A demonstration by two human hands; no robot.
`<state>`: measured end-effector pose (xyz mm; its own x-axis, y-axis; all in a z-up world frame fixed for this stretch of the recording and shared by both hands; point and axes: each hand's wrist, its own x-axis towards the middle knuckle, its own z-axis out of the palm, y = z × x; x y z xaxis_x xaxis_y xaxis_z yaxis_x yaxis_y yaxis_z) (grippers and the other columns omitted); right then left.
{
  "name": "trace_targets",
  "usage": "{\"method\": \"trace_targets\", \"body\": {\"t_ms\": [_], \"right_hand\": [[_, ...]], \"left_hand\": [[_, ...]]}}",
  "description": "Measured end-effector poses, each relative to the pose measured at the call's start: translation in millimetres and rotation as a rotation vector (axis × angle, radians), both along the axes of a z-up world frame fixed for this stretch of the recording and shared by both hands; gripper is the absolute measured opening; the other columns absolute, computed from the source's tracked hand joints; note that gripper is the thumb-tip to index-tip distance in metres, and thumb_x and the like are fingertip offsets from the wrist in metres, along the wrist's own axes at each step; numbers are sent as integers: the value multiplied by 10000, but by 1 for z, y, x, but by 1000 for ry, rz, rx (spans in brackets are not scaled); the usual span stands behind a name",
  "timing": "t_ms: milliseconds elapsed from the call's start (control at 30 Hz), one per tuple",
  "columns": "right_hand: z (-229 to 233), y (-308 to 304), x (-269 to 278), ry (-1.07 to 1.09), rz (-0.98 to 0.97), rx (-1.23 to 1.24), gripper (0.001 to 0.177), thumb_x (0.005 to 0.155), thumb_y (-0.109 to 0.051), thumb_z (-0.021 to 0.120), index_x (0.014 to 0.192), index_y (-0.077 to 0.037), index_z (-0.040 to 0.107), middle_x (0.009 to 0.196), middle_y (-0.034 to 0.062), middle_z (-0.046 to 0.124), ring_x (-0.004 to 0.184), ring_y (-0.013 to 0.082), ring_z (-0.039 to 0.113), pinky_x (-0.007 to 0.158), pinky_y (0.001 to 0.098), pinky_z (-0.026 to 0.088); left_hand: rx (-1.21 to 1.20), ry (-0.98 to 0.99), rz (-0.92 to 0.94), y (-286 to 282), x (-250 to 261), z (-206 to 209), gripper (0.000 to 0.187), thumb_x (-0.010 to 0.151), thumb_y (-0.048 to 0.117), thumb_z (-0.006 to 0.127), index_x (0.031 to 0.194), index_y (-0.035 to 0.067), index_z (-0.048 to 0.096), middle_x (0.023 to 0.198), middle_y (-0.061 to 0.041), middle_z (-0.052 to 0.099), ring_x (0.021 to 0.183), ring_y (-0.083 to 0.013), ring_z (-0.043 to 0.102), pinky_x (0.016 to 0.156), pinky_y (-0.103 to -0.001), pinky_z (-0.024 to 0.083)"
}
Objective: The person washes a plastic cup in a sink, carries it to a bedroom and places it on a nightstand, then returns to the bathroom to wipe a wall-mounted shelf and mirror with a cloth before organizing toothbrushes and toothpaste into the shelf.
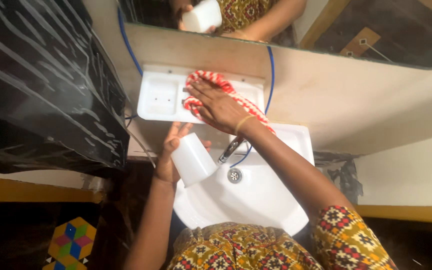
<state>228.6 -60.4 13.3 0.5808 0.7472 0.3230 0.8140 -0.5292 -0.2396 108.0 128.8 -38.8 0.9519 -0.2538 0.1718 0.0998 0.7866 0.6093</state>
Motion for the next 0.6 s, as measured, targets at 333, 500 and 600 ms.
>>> {"method": "trace_targets", "body": {"t_ms": [333,500,600], "right_hand": [[5,96,15,242,99,143,435,1074,-217,521,1466,-31,497,1487,187,543,1336,375,545,1122,433,433],[30,89,-1,399,187,163,407,964,-122,485,1347,-96,620,1253,171,680,1140,359,659,1003,446,497],[44,81,4,658,-4,53,392,933,-111,467,1288,-83,629,1105,152,705,1008,270,725,933,369,576]], "left_hand": [[3,-27,-44,6,3,2,1182,792,504,783,1647,76,87,1471,-178,414,1064,-312,685,895,-447,605],[-16,11,-41,6,4,0,1145,796,497,784,1644,62,150,1483,-179,428,1101,-309,673,926,-455,593],[6,11,-11,7,0,3,1124,800,502,775,1643,62,176,1506,-180,430,1088,-316,677,921,-454,594]]}}
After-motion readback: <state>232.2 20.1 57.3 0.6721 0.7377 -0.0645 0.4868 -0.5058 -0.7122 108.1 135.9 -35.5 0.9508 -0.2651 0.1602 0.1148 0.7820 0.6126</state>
